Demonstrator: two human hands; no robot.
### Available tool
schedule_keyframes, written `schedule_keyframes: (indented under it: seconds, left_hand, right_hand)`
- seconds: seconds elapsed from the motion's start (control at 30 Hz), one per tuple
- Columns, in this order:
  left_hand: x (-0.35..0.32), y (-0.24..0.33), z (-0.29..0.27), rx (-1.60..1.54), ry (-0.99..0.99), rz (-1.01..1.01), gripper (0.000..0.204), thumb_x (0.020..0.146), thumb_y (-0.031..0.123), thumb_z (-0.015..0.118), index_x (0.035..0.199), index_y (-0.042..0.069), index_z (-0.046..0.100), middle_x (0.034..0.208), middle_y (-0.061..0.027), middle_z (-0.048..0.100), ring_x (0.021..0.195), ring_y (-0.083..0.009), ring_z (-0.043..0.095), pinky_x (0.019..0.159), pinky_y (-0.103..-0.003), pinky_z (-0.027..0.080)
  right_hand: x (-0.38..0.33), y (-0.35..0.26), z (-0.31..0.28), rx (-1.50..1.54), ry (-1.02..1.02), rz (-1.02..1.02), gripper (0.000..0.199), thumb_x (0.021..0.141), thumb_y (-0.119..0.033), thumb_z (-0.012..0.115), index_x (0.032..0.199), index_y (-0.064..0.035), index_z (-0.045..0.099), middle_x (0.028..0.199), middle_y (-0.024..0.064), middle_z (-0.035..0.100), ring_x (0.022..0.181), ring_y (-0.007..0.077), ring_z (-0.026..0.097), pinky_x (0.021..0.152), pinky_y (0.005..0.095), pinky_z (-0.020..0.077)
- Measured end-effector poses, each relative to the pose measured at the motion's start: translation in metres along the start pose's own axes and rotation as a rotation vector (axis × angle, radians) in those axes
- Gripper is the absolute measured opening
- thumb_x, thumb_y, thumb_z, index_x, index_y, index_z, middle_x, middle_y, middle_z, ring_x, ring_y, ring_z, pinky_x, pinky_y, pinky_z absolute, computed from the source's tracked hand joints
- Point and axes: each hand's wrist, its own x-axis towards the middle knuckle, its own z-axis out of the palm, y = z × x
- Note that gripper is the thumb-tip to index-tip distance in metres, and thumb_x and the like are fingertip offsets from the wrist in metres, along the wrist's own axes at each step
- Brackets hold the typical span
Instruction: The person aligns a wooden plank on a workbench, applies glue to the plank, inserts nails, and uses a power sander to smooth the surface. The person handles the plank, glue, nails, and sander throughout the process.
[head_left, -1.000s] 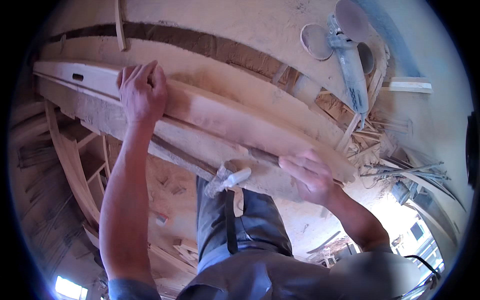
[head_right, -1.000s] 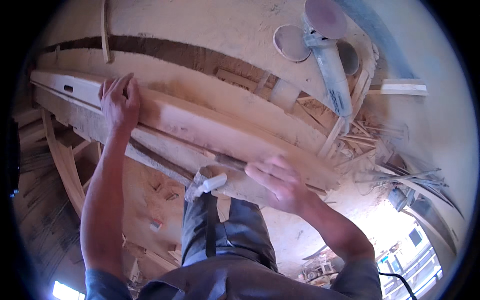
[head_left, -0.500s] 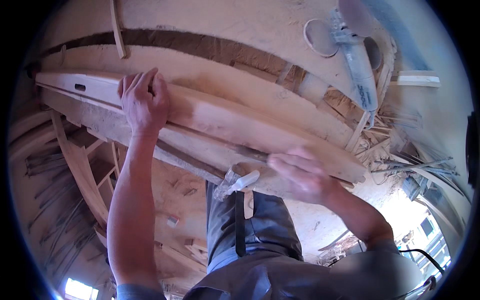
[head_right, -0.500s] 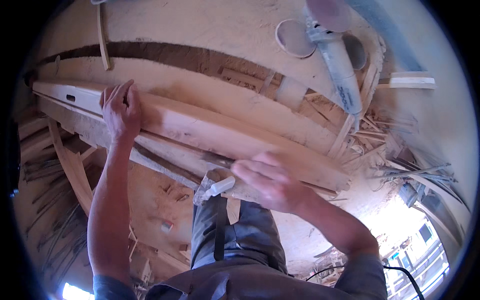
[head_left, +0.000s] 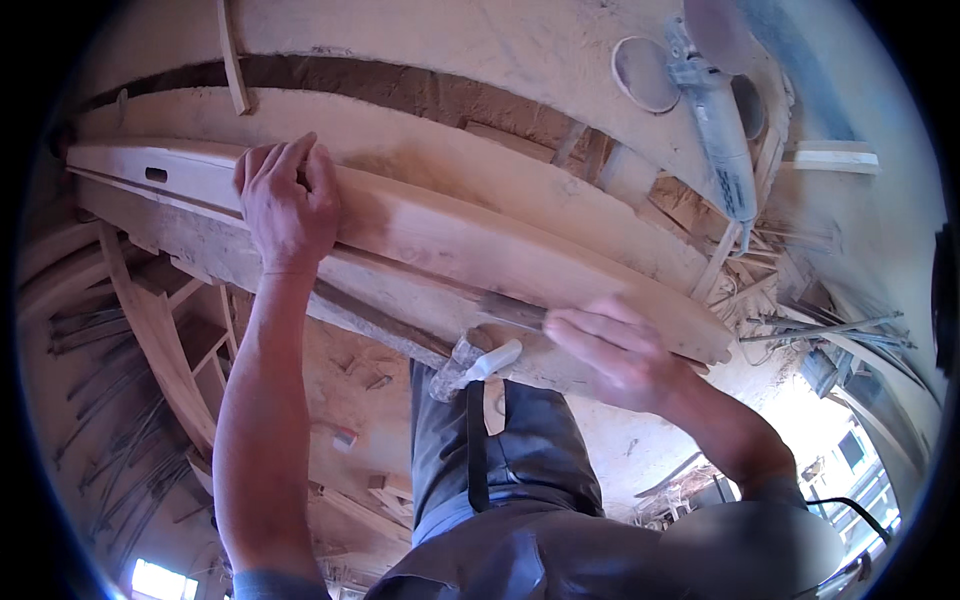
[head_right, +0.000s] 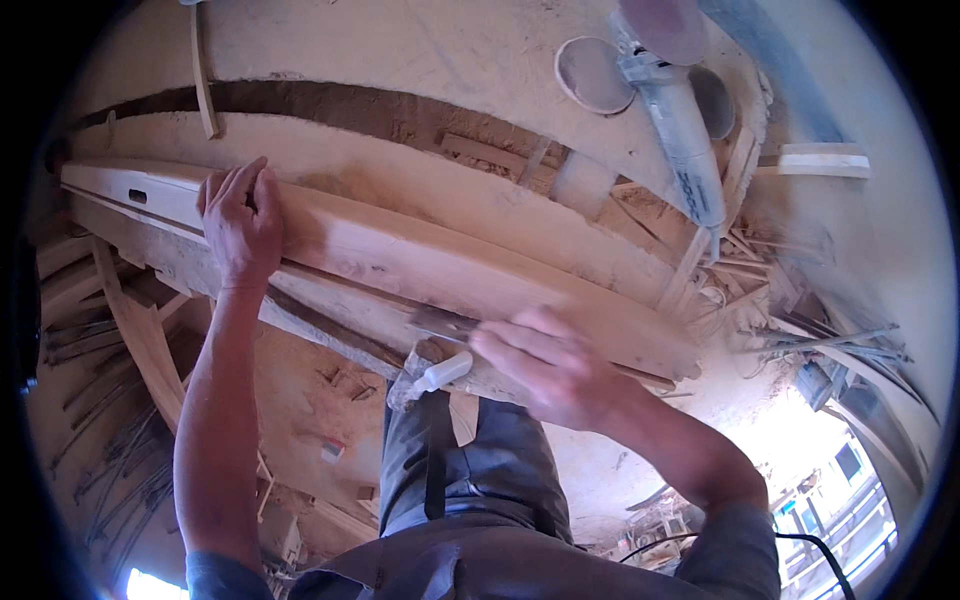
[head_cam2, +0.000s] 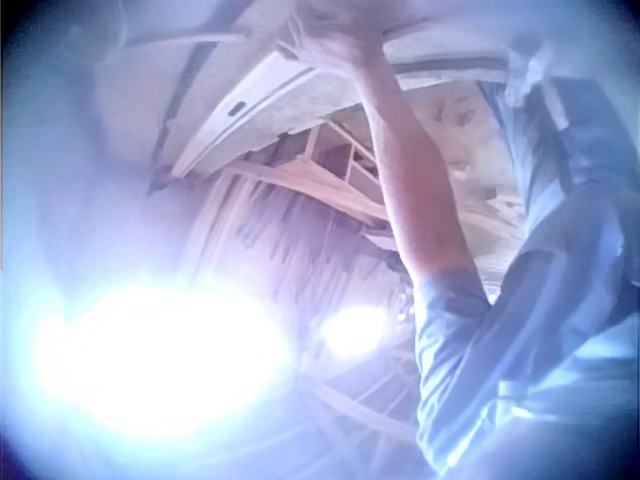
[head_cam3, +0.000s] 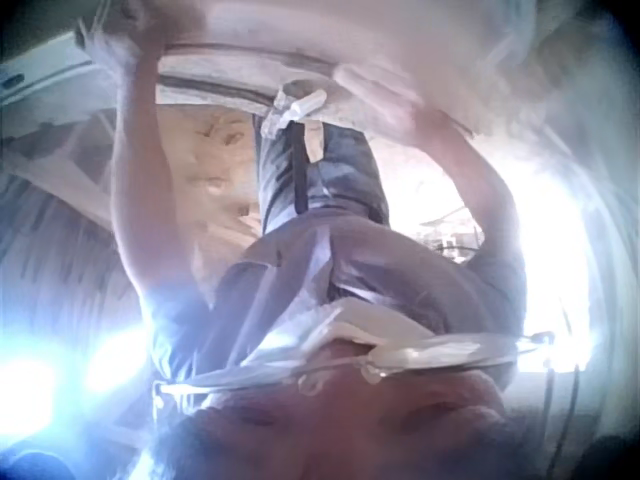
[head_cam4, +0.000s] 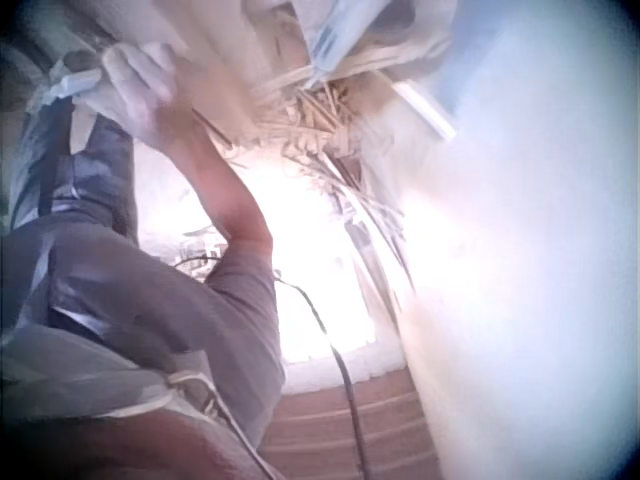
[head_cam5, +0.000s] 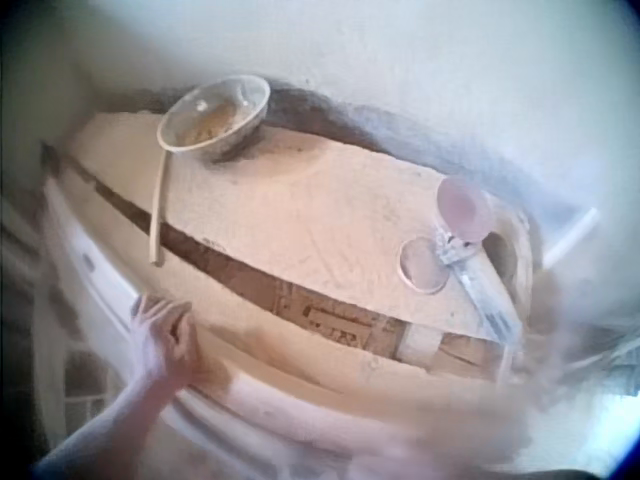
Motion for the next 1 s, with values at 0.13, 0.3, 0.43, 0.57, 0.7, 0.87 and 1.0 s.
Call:
schedule_keyframes:
  seconds: [0.13,0.3,0.43,0.57,0.7,0.87,1.0]
  left_hand:
    - [-0.002,0.007,-0.003,-0.020,-0.022,-0.029,0.026,0.094,0.022,0.063,0.104,0.004,0.079,0.100,-0.0094,0.077,0.103,-0.0292,0.066,0.106,-0.042,0.041]
    - [0.001,0.005,-0.004,-0.032,-0.013,-0.033,0.026,0.097,0.023,0.062,0.108,0.004,0.077,0.100,-0.0101,0.075,0.103,-0.0287,0.064,0.106,-0.041,0.041]
    - [0.001,0.005,-0.001,-0.015,0.004,-0.046,0.026,0.096,0.023,0.062,0.108,0.005,0.077,0.103,-0.0106,0.076,0.107,-0.0296,0.065,0.108,-0.042,0.040]
    - [-0.003,0.004,-0.003,-0.061,0.027,-0.074,0.028,0.095,0.025,0.063,0.108,0.005,0.077,0.104,-0.0103,0.076,0.108,-0.0297,0.064,0.107,-0.042,0.041]
    - [-0.002,0.003,0.000,-0.071,0.085,-0.096,0.028,0.091,0.025,0.064,0.104,0.006,0.078,0.099,-0.0099,0.077,0.106,-0.0294,0.065,0.110,-0.041,0.041]
    - [0.000,0.005,-0.001,-0.054,0.057,-0.104,0.028,0.092,0.024,0.064,0.106,0.005,0.079,0.099,-0.0087,0.077,0.106,-0.0272,0.065,0.109,-0.041,0.041]
    - [-0.002,0.005,0.000,-0.066,0.090,-0.101,0.027,0.091,0.024,0.064,0.104,0.005,0.079,0.098,-0.0093,0.077,0.104,-0.0271,0.066,0.110,-0.041,0.041]
  right_hand:
    - [-0.002,-0.006,-0.005,-0.012,-0.053,0.039,0.050,0.068,0.012,0.071,0.118,0.0065,0.070,0.110,0.0188,0.074,0.092,0.0323,0.068,0.077,0.0395,0.0570]
    - [-0.004,-0.006,-0.018,-0.048,-0.080,0.051,0.049,0.071,0.018,0.066,0.119,0.0050,0.071,0.107,0.0190,0.076,0.088,0.0320,0.070,0.074,0.0388,0.0561]
    - [0.001,-0.002,-0.018,-0.073,-0.096,0.031,0.050,0.070,0.016,0.067,0.119,0.0039,0.072,0.109,0.0180,0.075,0.089,0.0318,0.069,0.076,0.0395,0.0562]
    - [-0.001,-0.014,-0.020,-0.118,-0.141,0.046,0.049,0.071,0.016,0.065,0.118,0.0042,0.072,0.109,0.0180,0.075,0.091,0.0328,0.069,0.077,0.0397,0.0563]
    - [-0.001,-0.011,-0.013,-0.110,-0.112,0.020,0.050,0.071,0.017,0.063,0.119,0.0042,0.072,0.109,0.0186,0.075,0.089,0.0336,0.069,0.077,0.0401,0.0561]
    - [0.015,-0.006,-0.004,-0.128,-0.103,0.008,0.050,0.072,0.017,0.062,0.119,0.0037,0.072,0.108,0.0184,0.075,0.086,0.0339,0.069,0.076,0.0404,0.0559]
    - [0.006,-0.016,-0.018,-0.140,-0.139,0.033,0.049,0.072,0.018,0.061,0.117,0.0035,0.074,0.105,0.0183,0.075,0.085,0.0332,0.068,0.075,0.0396,0.0551]
